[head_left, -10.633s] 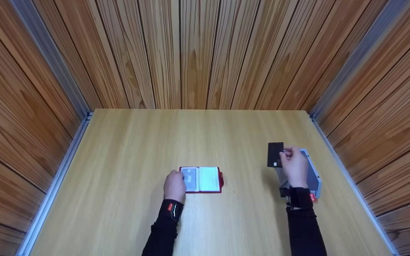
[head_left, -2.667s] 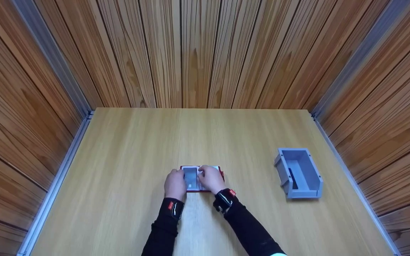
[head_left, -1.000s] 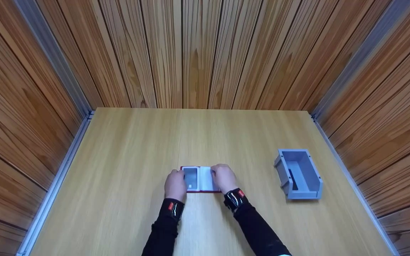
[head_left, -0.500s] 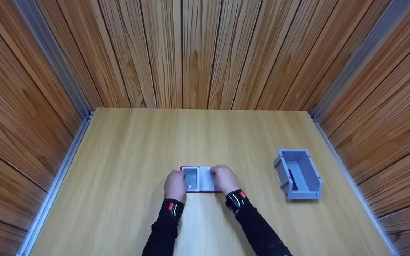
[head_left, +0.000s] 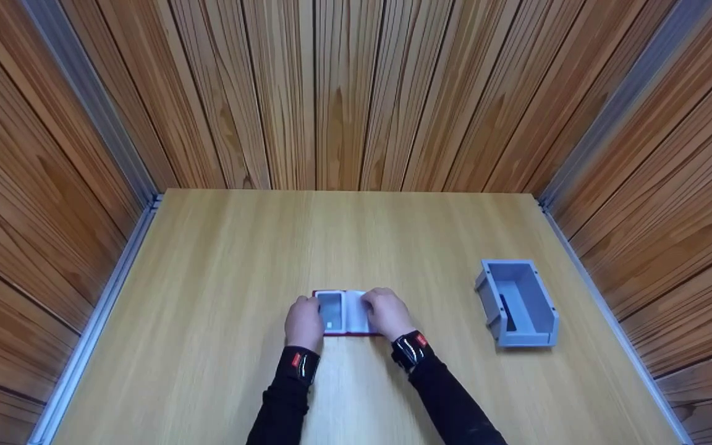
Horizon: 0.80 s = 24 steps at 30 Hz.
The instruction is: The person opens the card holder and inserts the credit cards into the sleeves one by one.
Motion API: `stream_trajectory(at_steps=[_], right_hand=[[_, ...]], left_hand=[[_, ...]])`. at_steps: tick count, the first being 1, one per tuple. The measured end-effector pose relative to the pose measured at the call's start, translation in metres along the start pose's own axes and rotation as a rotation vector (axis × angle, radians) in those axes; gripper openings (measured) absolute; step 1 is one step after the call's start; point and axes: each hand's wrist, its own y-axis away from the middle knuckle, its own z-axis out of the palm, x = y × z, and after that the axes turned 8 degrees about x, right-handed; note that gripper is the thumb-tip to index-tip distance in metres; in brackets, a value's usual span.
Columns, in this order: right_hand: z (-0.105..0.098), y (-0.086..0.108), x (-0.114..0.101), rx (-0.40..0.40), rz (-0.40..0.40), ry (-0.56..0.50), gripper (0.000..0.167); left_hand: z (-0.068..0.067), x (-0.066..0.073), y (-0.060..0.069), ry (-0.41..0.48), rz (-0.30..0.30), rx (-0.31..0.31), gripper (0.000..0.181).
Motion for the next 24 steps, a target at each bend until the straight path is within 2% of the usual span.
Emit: stream_trajectory(at_steps=[12, 21, 24], right_hand=[[0.005, -0.004, -0.015, -0.028, 0.013, -0.008, 0.018], [0.009, -0.009, -0.026, -0.050, 0.032, -0.037, 0.017], [0.010, -0.010, -0.029, -0.050, 0.019, -0.040, 0.019]], left_hand=[[-0.001, 0.000, 0.000, 0.009, -0.033, -0.028, 0.013], [-0.002, 0.000, -0.001, 0.017, -0.024, -0.034, 0.011], [-0.002, -0.002, 0.000, 0.021, -0.009, -0.016, 0.010]])
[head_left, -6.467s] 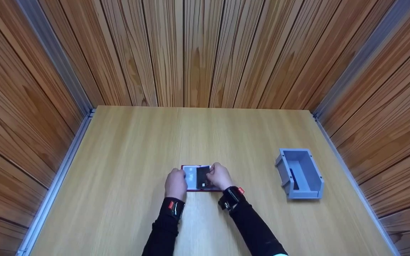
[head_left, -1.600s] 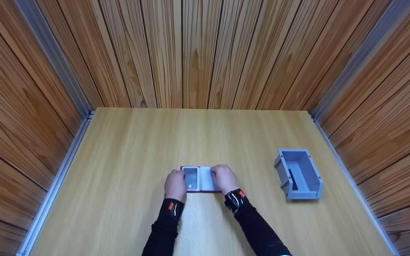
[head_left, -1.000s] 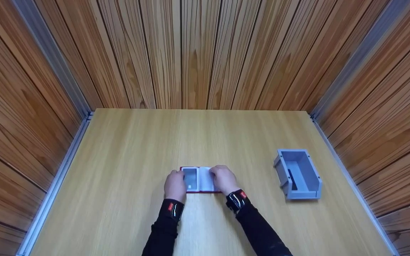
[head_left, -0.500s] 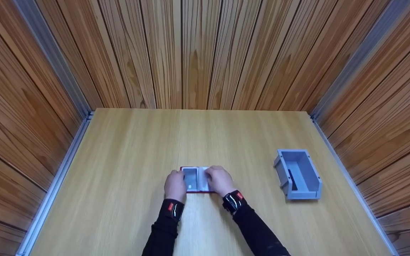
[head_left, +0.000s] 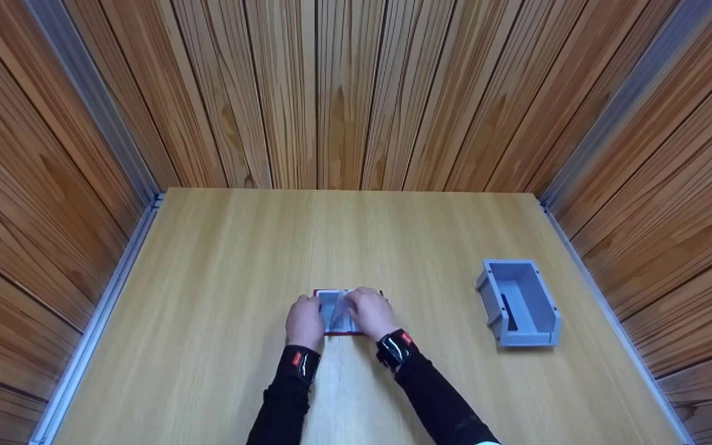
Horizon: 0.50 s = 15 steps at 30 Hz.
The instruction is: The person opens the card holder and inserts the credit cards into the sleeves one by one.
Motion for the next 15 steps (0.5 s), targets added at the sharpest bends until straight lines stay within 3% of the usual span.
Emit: stream_trajectory(at_steps=[8, 15], right_hand=[[0.004, -0.004, -0.006, 0.003, -0.011, -0.015, 0.018], [0.008, -0.004, -0.011, 0.015, -0.021, -0.016, 0.016]], left_hand=[[0.002, -0.002, 0.000, -0.015, 0.067, 0.054, 0.005], [0.001, -0.003, 0.000, 0.000, 0.038, 0.020, 0.005]])
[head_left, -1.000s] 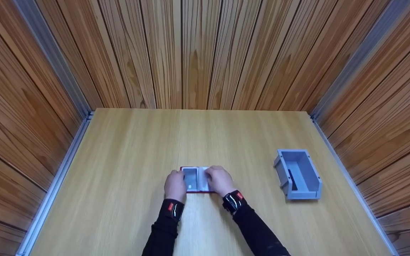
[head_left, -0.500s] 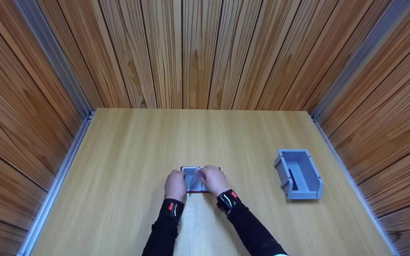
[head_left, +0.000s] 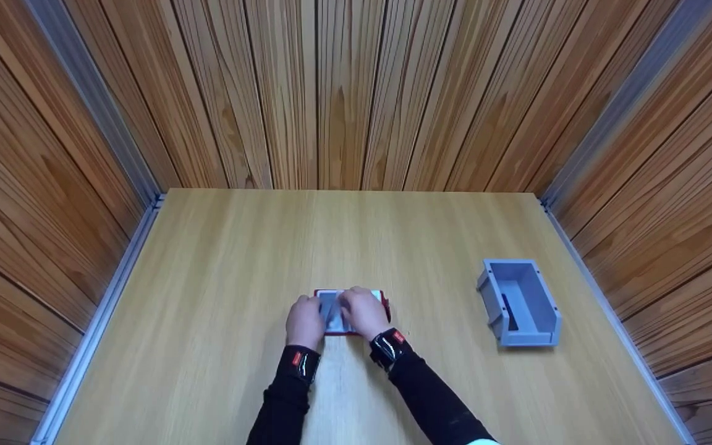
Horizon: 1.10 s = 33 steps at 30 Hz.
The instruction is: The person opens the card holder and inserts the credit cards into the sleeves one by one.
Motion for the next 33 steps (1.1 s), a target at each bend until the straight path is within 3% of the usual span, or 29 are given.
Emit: stream_trajectory(at_steps=[7, 14, 21, 27, 33], right_hand=[[0.005, -0.002, -0.003, 0.015, -0.004, -0.018, 0.013], [0.009, -0.005, -0.004, -0.017, 0.034, -0.011, 0.012], [0.012, -0.005, -0.002, 0.032, -0.022, 0.001, 0.010], [0.012, -0.005, -0.002, 0.029, -0.014, 0.012, 0.009], [0.012, -0.007, -0.002, 0.029, -0.007, 0.011, 0.010]], left_hand=[[0.001, -0.001, 0.001, -0.015, 0.009, -0.009, 0.006], [0.001, -0.002, 0.000, 0.007, -0.012, -0.023, 0.006], [0.000, -0.002, -0.001, 0.026, -0.030, -0.012, 0.006], [-0.003, 0.001, -0.003, 0.035, -0.066, -0.031, 0.006], [-0.010, 0.009, -0.005, 0.076, -0.028, 0.020, 0.003]])
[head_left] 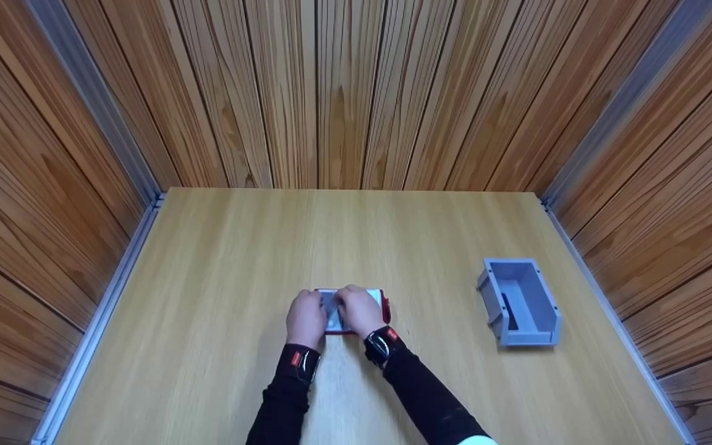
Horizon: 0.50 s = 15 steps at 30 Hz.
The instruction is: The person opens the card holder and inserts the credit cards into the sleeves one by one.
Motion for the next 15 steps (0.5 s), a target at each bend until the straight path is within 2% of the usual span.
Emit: stream_trajectory(at_steps=[7, 12, 15], right_hand=[[0.0007, -0.0009, 0.0024, -0.015, 0.007, -0.004, 0.011], [-0.0010, -0.0011, 0.0011, -0.020, 0.010, -0.007, 0.010], [-0.0020, -0.0011, 0.0013, -0.008, -0.003, -0.012, 0.010]], left_hand=[[-0.0004, 0.0071, 0.0010, 0.014, 0.086, 0.041, 0.013], [0.0042, 0.0044, 0.0011, 0.008, 0.103, 0.044, 0.013], [0.0075, 0.0010, 0.0014, 0.000, 0.091, 0.028, 0.013]])
